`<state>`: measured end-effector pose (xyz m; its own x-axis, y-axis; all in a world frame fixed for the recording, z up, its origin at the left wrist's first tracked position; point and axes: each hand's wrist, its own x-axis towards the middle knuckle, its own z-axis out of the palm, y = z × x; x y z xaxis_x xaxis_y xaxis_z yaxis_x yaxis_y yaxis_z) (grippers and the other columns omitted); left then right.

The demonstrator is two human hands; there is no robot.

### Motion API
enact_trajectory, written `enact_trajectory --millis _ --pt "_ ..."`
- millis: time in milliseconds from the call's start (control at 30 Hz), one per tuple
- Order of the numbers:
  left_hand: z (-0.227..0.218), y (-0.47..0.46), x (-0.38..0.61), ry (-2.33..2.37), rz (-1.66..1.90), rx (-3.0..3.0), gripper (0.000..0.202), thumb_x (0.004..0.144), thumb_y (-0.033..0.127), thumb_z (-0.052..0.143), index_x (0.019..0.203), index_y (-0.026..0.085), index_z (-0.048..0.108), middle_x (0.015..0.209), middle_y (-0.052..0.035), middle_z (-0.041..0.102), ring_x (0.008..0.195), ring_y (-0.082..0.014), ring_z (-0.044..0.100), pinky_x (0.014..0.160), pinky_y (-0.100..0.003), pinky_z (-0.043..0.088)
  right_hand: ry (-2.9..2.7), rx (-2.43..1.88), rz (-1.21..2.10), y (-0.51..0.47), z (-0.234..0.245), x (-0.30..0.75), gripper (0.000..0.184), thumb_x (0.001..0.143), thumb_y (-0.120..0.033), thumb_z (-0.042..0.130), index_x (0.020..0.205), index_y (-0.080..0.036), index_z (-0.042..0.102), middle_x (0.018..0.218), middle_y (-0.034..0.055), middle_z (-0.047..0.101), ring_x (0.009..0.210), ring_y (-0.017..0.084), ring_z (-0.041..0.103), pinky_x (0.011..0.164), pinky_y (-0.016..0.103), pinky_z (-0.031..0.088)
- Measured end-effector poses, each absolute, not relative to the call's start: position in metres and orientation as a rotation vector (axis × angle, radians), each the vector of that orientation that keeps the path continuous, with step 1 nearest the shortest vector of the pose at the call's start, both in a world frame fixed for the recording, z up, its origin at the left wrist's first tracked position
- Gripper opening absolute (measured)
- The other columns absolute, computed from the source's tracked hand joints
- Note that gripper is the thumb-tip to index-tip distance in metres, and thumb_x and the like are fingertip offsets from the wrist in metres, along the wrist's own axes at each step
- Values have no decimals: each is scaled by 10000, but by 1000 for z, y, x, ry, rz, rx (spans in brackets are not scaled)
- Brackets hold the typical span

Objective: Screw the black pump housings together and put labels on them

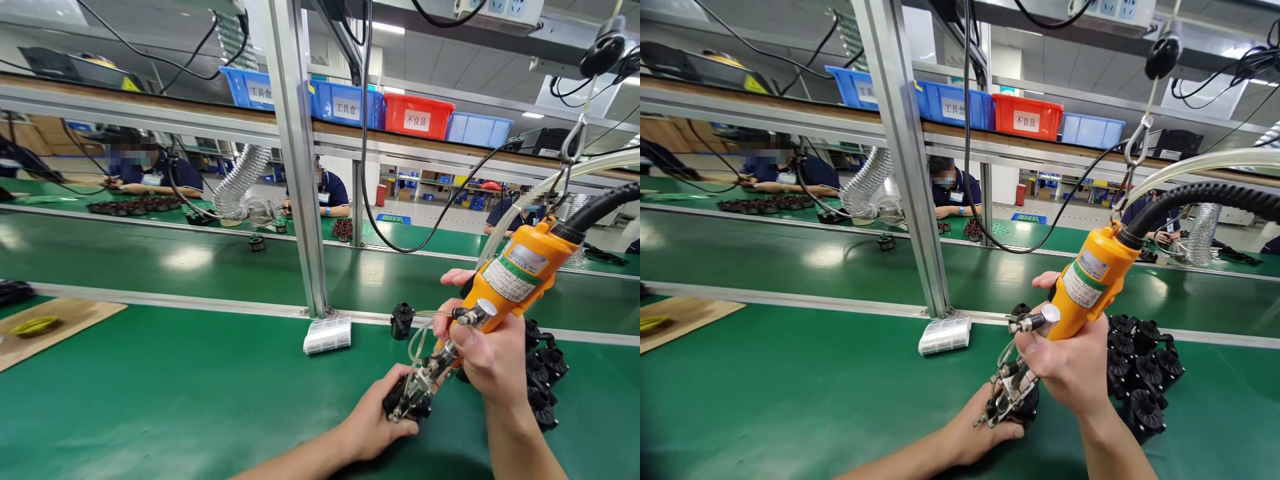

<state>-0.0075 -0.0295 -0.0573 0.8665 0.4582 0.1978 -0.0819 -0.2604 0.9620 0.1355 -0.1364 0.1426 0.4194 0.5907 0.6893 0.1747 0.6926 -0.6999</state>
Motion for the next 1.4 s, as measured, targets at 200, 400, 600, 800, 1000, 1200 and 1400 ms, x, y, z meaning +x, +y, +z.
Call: enact_trajectory --millis 200,400,600,800,1000,1200,1400 --pt "-52 -33 -8 259 540 1728 663 755 335 889 1317 215 558 1190 -51 719 1016 -255 636 941 -360 495 -1152 -775 356 -137 139 138 431 832 -326 838 1185 -225 613 927 41 647 610 142 586 488 272 499" --pt "-53 -33 -9 237 567 1748 646 741 351 903 1286 201 592 1150 -49 728 979 -251 631 884 -335 500 -1161 -759 364 -140 135 139 405 836 -264 823 1201 -241 649 1219 97 624 643 131 616 484 276 498" --pt "-56 -29 -5 262 558 1794 712 728 324 911 1357 200 602 1193 -58 747 1031 -290 683 925 -367 549 -1165 -856 330 -125 134 123 386 754 -209 847 1064 -207 617 943 29 644 660 121 586 545 243 509" --pt "-51 -32 -4 340 557 1801 663 666 232 893 1288 184 668 1243 -57 745 1152 -319 655 1106 -434 495 -1194 -917 380 -114 132 111 357 720 -246 831 976 -199 586 643 -41 572 525 117 510 512 249 512" --pt "-39 -33 -7 379 488 1869 369 705 244 850 1060 188 767 1071 -44 781 1093 -323 670 1102 -449 509 -1125 -874 462 -115 129 101 394 628 -177 812 905 -220 536 677 -49 562 536 105 504 473 216 481" --pt "-55 -30 -6 503 665 1951 749 728 241 874 1430 276 613 1437 -93 634 1370 -380 516 1259 -551 344 -1091 -832 269 -129 137 125 350 689 -226 848 953 -198 620 840 16 646 687 135 600 567 228 527" --pt "-84 -19 2 477 674 1759 835 946 208 546 1679 312 160 1300 -102 573 1074 -235 653 1026 -453 538 -887 -662 121 -180 157 175 390 817 -402 806 1098 -212 613 1011 53 617 496 90 525 386 219 395"
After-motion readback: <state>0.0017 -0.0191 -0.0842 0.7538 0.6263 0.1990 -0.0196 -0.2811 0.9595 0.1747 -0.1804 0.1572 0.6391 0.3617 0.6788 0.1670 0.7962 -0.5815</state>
